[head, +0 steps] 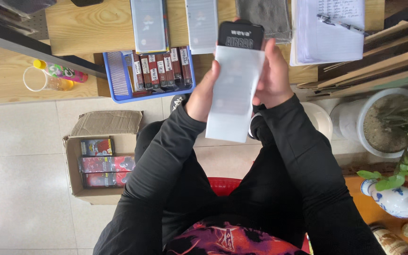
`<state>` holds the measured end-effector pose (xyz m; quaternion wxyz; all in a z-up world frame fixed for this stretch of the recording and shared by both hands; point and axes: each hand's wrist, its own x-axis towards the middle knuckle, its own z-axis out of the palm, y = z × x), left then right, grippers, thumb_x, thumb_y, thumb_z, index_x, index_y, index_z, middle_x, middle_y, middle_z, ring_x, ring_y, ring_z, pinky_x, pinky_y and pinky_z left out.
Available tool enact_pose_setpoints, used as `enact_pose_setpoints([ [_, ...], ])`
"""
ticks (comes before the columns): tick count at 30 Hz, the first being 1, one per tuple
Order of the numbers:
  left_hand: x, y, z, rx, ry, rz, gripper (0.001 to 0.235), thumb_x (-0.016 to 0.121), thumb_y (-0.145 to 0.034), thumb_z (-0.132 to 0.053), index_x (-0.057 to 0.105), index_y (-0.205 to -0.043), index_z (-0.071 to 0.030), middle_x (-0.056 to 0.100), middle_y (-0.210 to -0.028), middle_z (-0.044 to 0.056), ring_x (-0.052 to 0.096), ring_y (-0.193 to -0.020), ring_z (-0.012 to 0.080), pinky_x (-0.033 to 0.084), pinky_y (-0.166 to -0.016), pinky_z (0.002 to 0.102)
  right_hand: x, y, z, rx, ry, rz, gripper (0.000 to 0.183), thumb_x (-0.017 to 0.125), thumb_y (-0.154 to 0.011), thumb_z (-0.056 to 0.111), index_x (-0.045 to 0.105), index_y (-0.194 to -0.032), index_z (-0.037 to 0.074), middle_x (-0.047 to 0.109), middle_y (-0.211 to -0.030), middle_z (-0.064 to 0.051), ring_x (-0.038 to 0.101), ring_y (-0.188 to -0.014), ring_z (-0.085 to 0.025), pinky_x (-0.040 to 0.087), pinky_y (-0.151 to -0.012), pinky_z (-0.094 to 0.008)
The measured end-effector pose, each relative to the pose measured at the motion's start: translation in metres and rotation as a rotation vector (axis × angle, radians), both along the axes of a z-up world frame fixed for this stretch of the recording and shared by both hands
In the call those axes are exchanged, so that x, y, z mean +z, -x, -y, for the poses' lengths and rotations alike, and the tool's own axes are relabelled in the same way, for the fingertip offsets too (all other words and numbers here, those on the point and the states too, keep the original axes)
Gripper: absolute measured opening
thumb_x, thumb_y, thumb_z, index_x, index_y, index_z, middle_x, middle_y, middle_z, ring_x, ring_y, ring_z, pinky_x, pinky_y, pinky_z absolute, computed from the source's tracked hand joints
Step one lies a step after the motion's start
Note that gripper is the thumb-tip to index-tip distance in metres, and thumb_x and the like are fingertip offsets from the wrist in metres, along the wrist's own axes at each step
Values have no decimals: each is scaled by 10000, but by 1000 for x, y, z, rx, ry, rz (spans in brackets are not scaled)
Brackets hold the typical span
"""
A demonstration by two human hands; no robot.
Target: The person picks up a small product box from a blue tray and wipes it with a gray cloth. They then open the box, remove the contents, and wipe the inside of the box before placing it back on the table.
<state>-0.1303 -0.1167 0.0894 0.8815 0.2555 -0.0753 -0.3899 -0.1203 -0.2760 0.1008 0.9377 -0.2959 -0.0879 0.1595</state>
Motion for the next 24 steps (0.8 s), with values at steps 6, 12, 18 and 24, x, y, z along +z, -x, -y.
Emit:
enact_pose_setpoints([
  [6,-6,13,15,-85,-34,-181,778,545,-875,-593,416,-1414,-48,573,-1254,195,612,-1081,366,543,-895,568,-9,-4,5,-86,-68,-100,793,575,-803,676,547,-1387,140,681,-1110,-192,658,-1074,-358,530,-1033,-521],
  [12,-6,16,14,-350,109,-114,794,536,-908,-635,455,-1387,-7,622,-1227,189,682,-980,318,567,-841,536,38,-21,13,-364,5,-150,670,596,-618,687,716,-832,64,708,-872,-33,665,-721,-195,525,-730,-369],
  [18,7,15,19,-367,36,-138,912,610,-843,-616,368,-1482,-13,621,-1207,235,685,-909,309,583,-753,453,25,-28,31,-483,2,-143,619,583,-650,643,649,-854,63,622,-818,-75,594,-735,-178,515,-729,-290],
  [24,5,10,19,-224,203,-244,863,558,-871,-639,426,-1442,-6,608,-1241,304,679,-976,390,575,-846,510,11,-14,18,19,-203,-290,779,597,-665,664,677,-1063,-1,724,-945,-153,717,-879,-277,599,-759,-412],
])
